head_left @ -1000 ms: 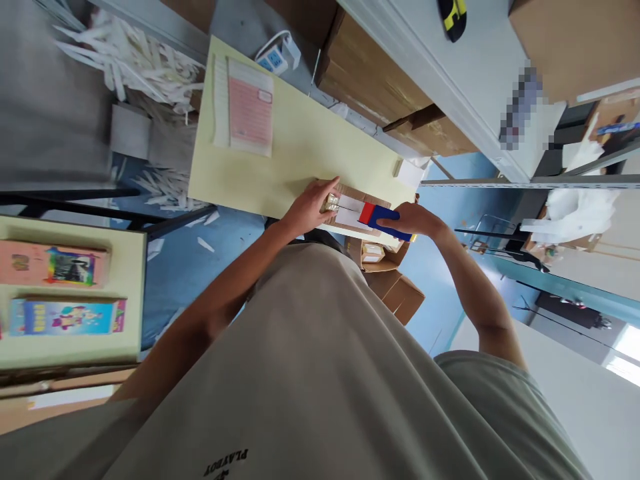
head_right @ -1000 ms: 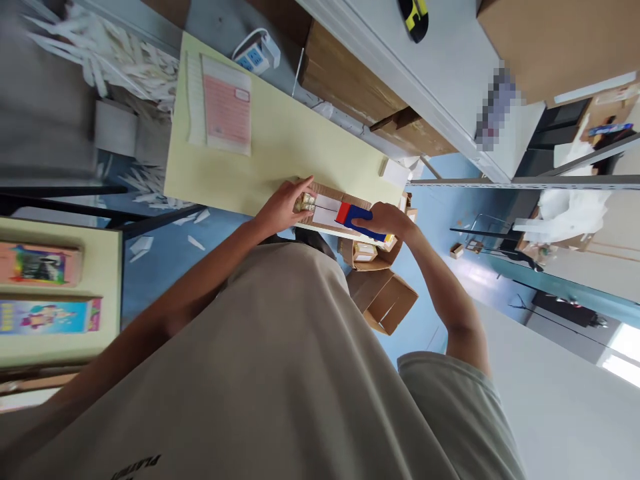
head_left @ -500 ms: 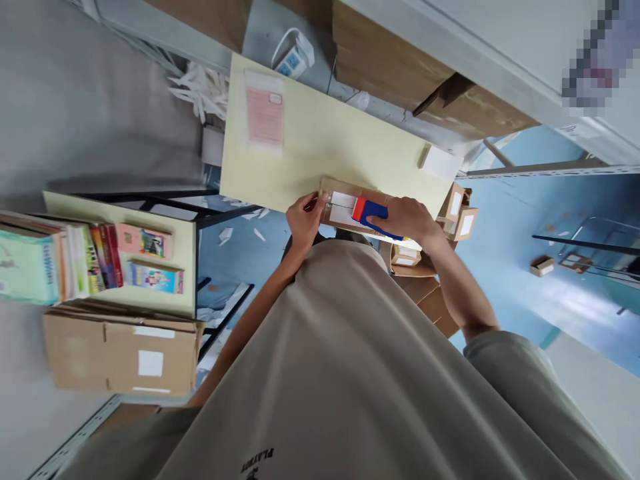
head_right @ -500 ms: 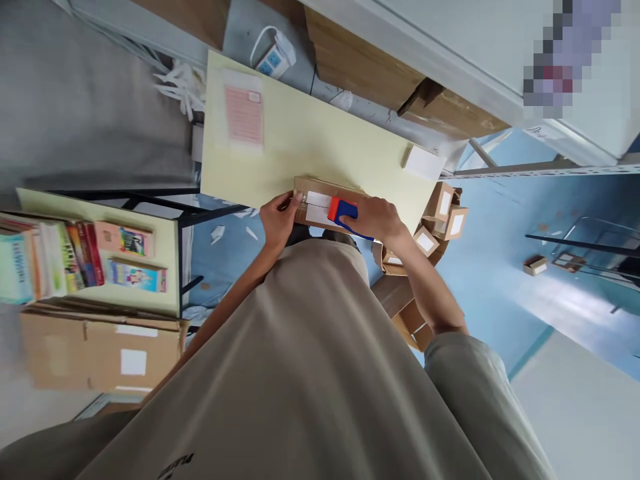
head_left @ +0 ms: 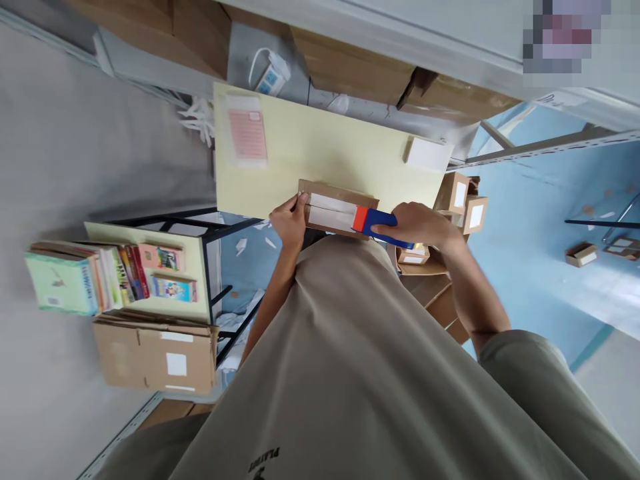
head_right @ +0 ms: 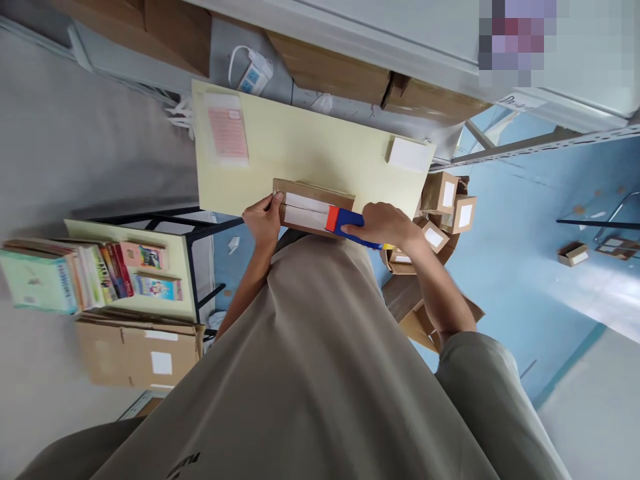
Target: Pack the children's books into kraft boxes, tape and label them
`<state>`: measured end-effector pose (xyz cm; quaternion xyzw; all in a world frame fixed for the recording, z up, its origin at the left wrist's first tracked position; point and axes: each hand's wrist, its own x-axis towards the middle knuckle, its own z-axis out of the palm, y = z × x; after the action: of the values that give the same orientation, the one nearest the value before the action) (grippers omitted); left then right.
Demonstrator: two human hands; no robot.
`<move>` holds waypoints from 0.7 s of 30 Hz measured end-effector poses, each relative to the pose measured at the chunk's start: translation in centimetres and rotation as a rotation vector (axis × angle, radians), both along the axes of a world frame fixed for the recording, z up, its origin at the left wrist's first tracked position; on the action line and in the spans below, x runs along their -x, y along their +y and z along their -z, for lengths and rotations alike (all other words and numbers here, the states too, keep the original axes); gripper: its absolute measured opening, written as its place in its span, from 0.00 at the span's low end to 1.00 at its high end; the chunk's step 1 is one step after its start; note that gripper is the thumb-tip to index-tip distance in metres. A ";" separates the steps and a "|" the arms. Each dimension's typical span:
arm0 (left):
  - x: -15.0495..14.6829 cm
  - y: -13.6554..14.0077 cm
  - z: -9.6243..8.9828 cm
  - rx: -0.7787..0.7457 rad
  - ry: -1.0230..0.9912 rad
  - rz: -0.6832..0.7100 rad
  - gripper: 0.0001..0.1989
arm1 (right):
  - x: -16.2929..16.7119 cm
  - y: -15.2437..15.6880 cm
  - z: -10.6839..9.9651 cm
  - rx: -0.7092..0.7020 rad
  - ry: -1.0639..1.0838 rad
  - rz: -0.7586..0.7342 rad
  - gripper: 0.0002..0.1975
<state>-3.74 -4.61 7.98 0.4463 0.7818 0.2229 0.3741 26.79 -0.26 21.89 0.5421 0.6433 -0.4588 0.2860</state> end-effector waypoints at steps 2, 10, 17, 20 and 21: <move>-0.2 0.2 -0.1 -0.036 0.044 -0.045 0.26 | -3.2 -0.3 -0.8 0.048 -0.013 0.021 0.41; 0.2 0.5 0.7 -0.040 0.138 -0.071 0.28 | -9.0 -0.9 0.8 0.080 -0.037 0.078 0.41; 0.6 0.3 1.2 -0.039 0.199 -0.037 0.28 | -4.0 -1.5 4.3 -0.036 -0.214 0.012 0.35; 0.5 0.5 1.1 -0.030 0.136 -0.012 0.28 | -1.2 -2.2 4.7 -0.075 -0.248 0.030 0.29; 0.5 0.6 1.0 -0.025 0.114 -0.001 0.29 | -0.4 -2.4 4.7 -0.081 -0.254 0.041 0.28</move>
<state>-4.22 -4.05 6.93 0.4625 0.7993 0.2070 0.3230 27.17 -2.69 17.14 0.6200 0.6088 -0.3657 0.3335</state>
